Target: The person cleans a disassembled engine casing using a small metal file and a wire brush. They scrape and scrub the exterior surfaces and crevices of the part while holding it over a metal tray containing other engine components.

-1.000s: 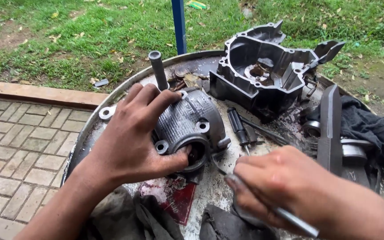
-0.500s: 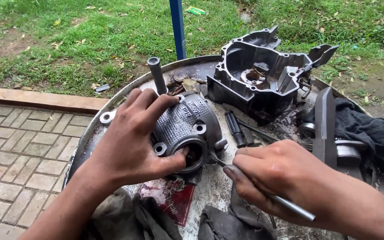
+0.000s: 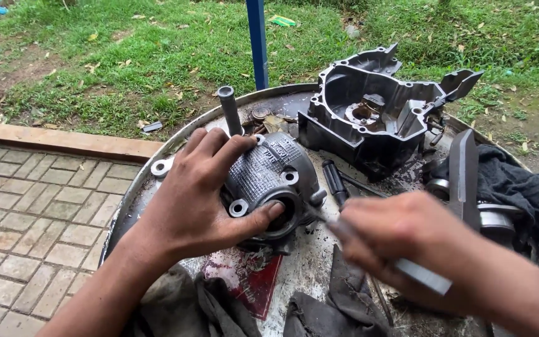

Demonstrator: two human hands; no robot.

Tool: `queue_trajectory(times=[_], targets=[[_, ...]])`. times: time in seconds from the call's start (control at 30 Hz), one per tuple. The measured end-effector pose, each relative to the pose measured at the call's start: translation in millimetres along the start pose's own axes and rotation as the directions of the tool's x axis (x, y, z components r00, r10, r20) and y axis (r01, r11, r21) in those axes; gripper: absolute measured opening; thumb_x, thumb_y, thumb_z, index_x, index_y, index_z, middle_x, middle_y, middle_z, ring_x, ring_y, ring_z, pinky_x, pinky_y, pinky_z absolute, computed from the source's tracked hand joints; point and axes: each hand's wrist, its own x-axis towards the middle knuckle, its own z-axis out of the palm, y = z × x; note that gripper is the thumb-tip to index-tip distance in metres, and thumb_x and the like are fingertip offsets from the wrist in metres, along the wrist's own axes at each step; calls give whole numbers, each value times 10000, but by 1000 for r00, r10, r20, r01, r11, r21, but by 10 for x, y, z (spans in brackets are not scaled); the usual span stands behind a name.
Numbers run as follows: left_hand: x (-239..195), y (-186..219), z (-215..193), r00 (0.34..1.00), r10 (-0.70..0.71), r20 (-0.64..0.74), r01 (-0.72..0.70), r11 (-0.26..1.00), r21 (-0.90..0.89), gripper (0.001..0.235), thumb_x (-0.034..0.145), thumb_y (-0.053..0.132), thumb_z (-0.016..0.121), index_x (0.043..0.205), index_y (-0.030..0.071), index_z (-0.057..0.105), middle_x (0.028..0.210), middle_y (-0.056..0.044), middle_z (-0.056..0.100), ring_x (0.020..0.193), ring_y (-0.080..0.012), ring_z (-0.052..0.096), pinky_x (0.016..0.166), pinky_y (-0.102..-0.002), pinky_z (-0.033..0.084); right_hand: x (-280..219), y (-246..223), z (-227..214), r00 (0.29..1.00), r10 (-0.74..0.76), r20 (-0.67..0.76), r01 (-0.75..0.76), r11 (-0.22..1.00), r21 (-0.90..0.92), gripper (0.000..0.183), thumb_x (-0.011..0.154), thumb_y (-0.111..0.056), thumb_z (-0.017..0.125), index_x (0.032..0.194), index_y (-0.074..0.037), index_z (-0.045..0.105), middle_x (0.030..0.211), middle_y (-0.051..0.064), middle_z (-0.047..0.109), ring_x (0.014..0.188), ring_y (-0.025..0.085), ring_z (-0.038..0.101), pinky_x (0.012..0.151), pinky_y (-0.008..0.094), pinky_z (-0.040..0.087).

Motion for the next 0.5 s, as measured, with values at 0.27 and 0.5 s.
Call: queue_trajectory(times=[0.27,0.5], targets=[[-21,-46,3,1000,3,5,-3,1000,1,738,832,617,629,1292,42,570,1042,-139,589,982,-287,523,863,-468,450,-46,104,-373,969,224,-106,-240,955,-172,375,977,-250,588,625,-126,557,515,-23,535,387,147,482,399,350,386],[-26,-43,2,999,7,-42,-7,1000,3,674,837,552,680,1263,38,584,1024,-123,591,966,-301,521,867,-460,436,119,-259,-218,998,7,60,-17,986,164,178,987,-228,602,889,-97,671,727,-1,671,491,171,650,456,325,514]])
